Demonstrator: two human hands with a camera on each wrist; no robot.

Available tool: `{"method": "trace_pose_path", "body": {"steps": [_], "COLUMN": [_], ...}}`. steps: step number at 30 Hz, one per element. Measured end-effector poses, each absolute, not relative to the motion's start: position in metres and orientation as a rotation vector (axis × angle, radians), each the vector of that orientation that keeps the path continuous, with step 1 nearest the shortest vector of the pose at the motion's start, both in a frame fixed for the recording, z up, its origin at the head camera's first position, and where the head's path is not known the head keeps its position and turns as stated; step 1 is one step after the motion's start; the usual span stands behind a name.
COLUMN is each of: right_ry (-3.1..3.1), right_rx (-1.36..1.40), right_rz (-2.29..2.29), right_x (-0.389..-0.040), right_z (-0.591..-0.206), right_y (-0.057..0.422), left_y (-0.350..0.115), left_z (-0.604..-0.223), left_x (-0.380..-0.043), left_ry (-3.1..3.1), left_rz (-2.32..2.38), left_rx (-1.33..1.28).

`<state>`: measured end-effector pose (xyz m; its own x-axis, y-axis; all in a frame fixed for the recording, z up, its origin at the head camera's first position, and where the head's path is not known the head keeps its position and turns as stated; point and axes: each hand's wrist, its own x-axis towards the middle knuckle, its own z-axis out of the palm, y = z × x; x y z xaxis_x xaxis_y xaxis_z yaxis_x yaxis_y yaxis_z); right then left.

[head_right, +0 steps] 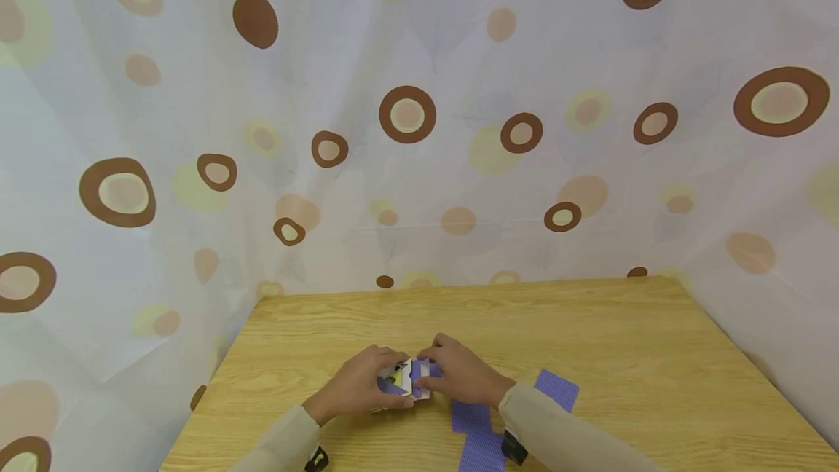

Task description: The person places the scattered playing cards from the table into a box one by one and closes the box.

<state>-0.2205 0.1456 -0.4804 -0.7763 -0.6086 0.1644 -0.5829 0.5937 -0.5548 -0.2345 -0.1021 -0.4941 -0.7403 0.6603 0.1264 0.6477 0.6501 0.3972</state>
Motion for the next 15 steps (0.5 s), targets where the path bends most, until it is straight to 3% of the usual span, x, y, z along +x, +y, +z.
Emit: {"method": "trace_pose_path", "body": {"steps": [15], "right_ry": [2.785], "right_rx": [-1.038], "right_rz": [-0.953], "right_x": [-0.2150], "right_z": [-0.4825], "right_y": [0.1415], "left_y": [-0.1026], "left_z": [-0.4937], "left_x": [-0.2328], "left_ry": [2.836], "left_rz": [0.664], "left_rx": [1.109]}}
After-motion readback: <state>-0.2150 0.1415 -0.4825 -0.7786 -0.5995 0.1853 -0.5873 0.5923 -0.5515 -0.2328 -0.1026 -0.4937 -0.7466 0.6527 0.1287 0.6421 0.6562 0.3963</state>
